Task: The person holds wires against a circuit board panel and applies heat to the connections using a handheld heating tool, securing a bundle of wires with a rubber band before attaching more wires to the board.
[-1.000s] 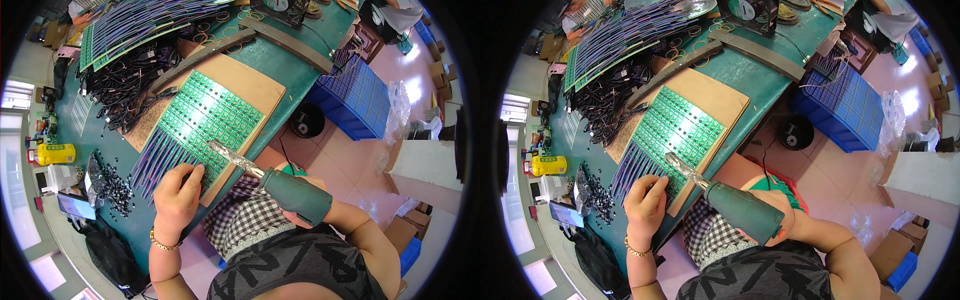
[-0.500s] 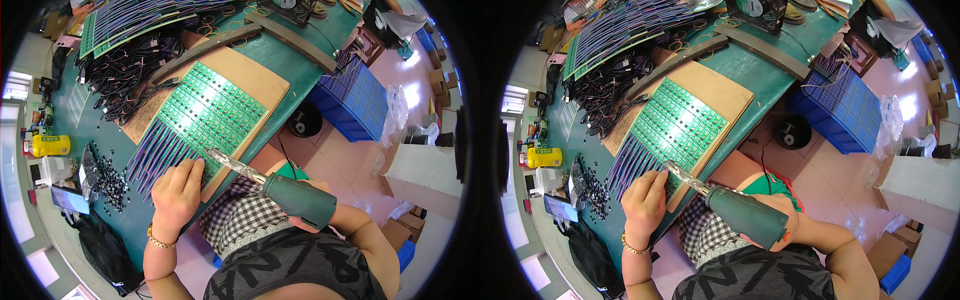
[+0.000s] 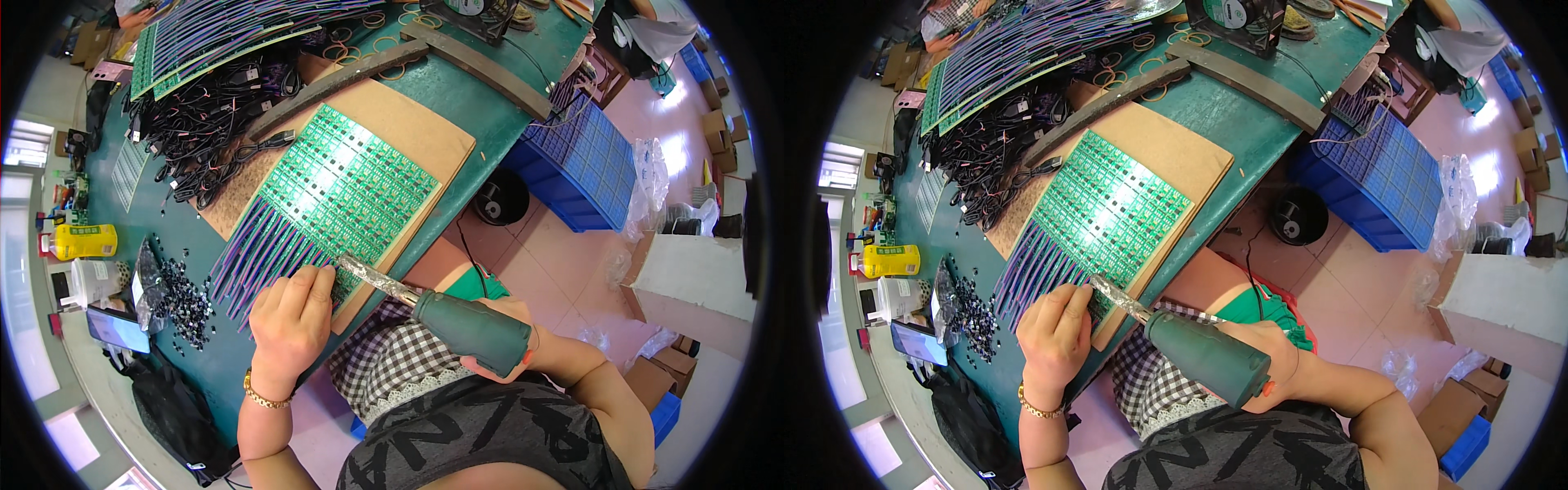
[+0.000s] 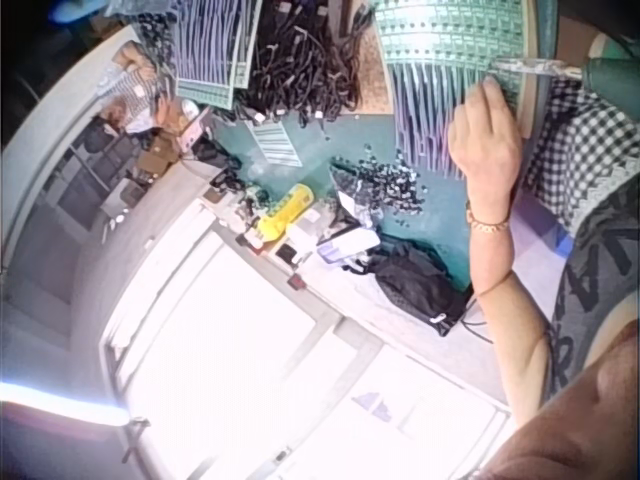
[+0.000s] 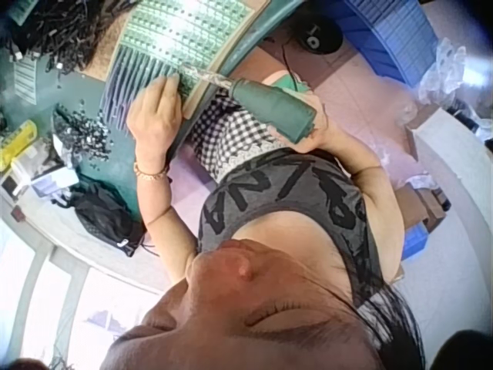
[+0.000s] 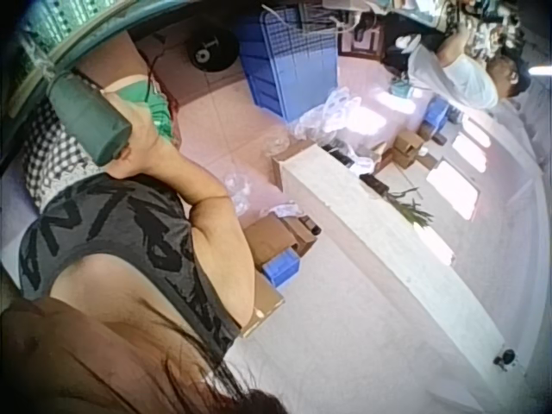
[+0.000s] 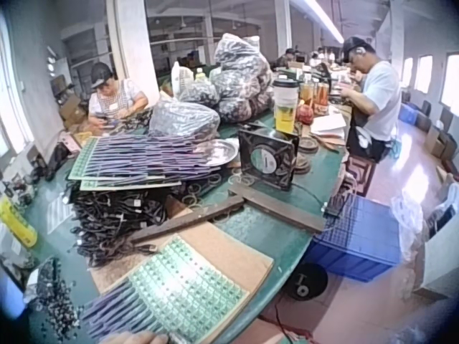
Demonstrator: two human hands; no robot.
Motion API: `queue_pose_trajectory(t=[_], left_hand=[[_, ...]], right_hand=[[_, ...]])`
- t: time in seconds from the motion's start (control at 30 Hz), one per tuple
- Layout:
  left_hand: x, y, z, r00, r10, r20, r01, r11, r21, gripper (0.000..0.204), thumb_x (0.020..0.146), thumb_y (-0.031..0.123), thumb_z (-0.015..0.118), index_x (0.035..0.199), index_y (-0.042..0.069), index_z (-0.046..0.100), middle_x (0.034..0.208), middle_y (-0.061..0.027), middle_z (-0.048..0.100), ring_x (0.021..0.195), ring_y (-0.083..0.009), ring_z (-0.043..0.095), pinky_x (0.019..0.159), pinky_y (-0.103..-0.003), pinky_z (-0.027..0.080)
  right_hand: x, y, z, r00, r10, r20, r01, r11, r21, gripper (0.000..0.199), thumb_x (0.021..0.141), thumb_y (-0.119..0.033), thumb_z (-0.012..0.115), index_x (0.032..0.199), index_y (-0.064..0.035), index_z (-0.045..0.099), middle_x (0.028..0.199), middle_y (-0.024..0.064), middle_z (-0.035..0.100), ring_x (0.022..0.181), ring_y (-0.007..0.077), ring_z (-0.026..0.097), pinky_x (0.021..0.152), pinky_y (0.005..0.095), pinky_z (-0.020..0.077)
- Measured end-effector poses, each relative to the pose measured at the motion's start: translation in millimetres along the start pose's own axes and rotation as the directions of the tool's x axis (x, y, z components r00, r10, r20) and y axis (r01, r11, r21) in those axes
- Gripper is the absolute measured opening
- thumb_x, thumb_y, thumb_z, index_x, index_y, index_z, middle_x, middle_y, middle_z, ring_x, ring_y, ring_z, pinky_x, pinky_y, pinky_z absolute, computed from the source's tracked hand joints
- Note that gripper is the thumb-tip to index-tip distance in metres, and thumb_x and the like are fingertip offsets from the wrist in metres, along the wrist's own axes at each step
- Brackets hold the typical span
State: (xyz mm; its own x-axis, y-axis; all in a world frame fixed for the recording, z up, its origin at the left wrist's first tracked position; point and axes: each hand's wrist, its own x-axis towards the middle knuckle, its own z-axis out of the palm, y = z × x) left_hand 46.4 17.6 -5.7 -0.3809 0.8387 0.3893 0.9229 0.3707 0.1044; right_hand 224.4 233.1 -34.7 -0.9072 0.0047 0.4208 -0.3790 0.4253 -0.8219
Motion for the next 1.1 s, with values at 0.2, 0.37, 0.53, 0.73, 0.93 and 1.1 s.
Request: queue_pose_trajectory(t=[0.2,0.37,0.53,0.73,0.93,1.1], left_hand=[[-0.3,-6.9,4.3,0.999,0.011,-0.043,-0.014,0.997,-0.070,0.030,0.067,0.000,0.067,0.096,0.001,0.068,0.090,-0.0076,0.063,0.063,-0.0194,0.056,0.054,-0.031,0.045],[-0.2,-7.6,5.3,0.999,0.007,-0.048,-0.011,0.996,-0.089,0.030,0.066,-0.001,0.067,0.096,0.000,0.068,0.089,-0.0081,0.062,0.063,-0.0199,0.056,0.054,-0.031,0.045],[-0.7,-7.9,4.6,0.998,0.012,-0.060,-0.017,0.996,-0.092,0.030,0.066,-0.001,0.068,0.096,0.000,0.068,0.089,-0.0084,0.062,0.062,-0.0194,0.056,0.054,-0.031,0.045],[-0.3,-6.0,3.3,0.999,0.010,-0.032,-0.012,0.998,-0.061,0.029,0.067,-0.001,0.067,0.096,0.000,0.068,0.089,-0.0076,0.063,0.063,-0.0189,0.057,0.054,-0.031,0.045],[-1.6,-3.2,4.3,0.999,-0.005,-0.050,0.003,0.999,-0.039,0.030,0.067,-0.001,0.067,0.097,0.001,0.068,0.090,-0.0069,0.063,0.062,-0.0177,0.057,0.054,-0.030,0.046],[-1.9,0.2,5.0,0.998,-0.028,-0.050,0.027,0.999,-0.027,0.030,0.067,-0.001,0.066,0.097,0.001,0.068,0.090,-0.0068,0.063,0.062,-0.0167,0.056,0.053,-0.029,0.046]], right_hand=[[-5.8,0.8,0.2,0.998,0.054,0.033,-0.055,0.998,0.034,0.028,0.068,-0.013,0.069,0.094,-0.0020,0.067,0.081,0.0084,0.059,0.056,0.0229,0.059,0.047,0.0316,0.0476],[-2.2,2.7,-2.0,0.999,-0.029,0.023,0.029,1.000,0.009,0.033,0.068,-0.012,0.070,0.098,0.0007,0.067,0.086,0.0097,0.063,0.060,0.0225,0.063,0.051,0.0309,0.0505],[-5.1,-1.2,-6.6,0.999,0.003,0.048,-0.002,1.000,-0.021,0.046,0.068,-0.014,0.075,0.110,0.0028,0.065,0.090,0.0107,0.067,0.067,0.0231,0.068,0.058,0.0286,0.0539],[-10.0,0.7,-5.7,0.998,0.029,0.046,-0.028,0.999,-0.021,0.056,0.068,-0.016,0.076,0.118,0.0056,0.061,0.092,0.0108,0.068,0.067,0.0230,0.068,0.059,0.0287,0.0542],[-8.1,-1.5,-7.7,0.999,0.005,0.038,-0.004,1.000,-0.007,0.057,0.069,-0.014,0.075,0.120,0.0059,0.060,0.092,0.0107,0.067,0.065,0.0227,0.067,0.058,0.0279,0.0530],[-6.0,-6.5,-9.8,0.994,0.077,0.072,-0.076,0.997,-0.013,0.055,0.068,-0.013,0.075,0.118,0.0056,0.060,0.091,0.0099,0.067,0.066,0.0223,0.067,0.058,0.0281,0.0523]])
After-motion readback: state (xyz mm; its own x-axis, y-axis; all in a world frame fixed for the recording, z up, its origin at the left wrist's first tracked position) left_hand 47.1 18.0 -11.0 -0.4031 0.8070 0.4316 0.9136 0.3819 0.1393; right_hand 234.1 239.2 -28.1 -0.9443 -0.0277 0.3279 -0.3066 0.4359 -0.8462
